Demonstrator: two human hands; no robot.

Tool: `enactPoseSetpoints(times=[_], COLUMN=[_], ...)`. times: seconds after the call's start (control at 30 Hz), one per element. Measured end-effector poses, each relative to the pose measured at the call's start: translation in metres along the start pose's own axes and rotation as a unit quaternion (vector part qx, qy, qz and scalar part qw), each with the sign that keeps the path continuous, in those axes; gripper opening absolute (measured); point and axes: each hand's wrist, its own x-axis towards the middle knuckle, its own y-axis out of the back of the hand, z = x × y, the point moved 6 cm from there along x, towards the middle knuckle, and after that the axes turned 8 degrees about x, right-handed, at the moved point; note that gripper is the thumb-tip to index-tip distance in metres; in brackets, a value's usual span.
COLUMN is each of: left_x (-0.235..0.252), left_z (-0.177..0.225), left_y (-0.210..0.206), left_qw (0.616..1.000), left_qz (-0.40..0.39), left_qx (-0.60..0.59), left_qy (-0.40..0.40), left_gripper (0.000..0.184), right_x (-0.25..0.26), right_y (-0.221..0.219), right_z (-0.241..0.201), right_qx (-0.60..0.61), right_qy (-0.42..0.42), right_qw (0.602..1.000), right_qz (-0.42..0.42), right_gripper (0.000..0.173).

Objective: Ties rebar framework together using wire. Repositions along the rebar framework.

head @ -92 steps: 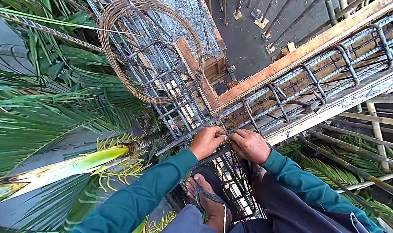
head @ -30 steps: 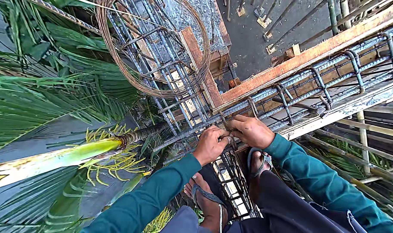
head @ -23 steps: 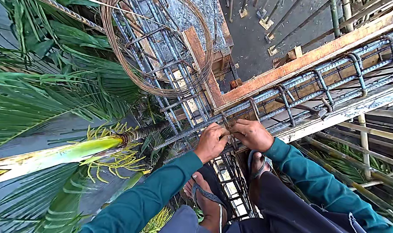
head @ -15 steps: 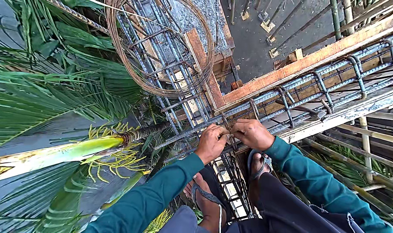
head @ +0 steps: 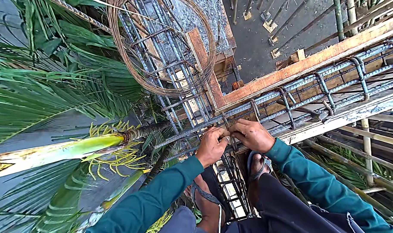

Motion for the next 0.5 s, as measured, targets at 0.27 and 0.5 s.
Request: enactPoseSetpoints(times=[0.27,0.5], left_x=[0.007,0.004], left_z=[-0.002,-0.008], left_y=[-0.003,-0.007], left_qw=[0.999,0.997], left_qz=[0.043,0.069], left_qx=[0.011,-0.018], left_qy=[-0.021,-0.031], left_gripper=[0.01,0.009], right_x=[0.006,0.011], right_y=[0.001,0.012], right_z=[-0.001,0.008], right_qx=[0.007,0.082], right_qy=[-0.004,-0.141], right_qw=[1.0,0.984], right_qz=[-0.013,-0.075], right_gripper=[0.006,0.014])
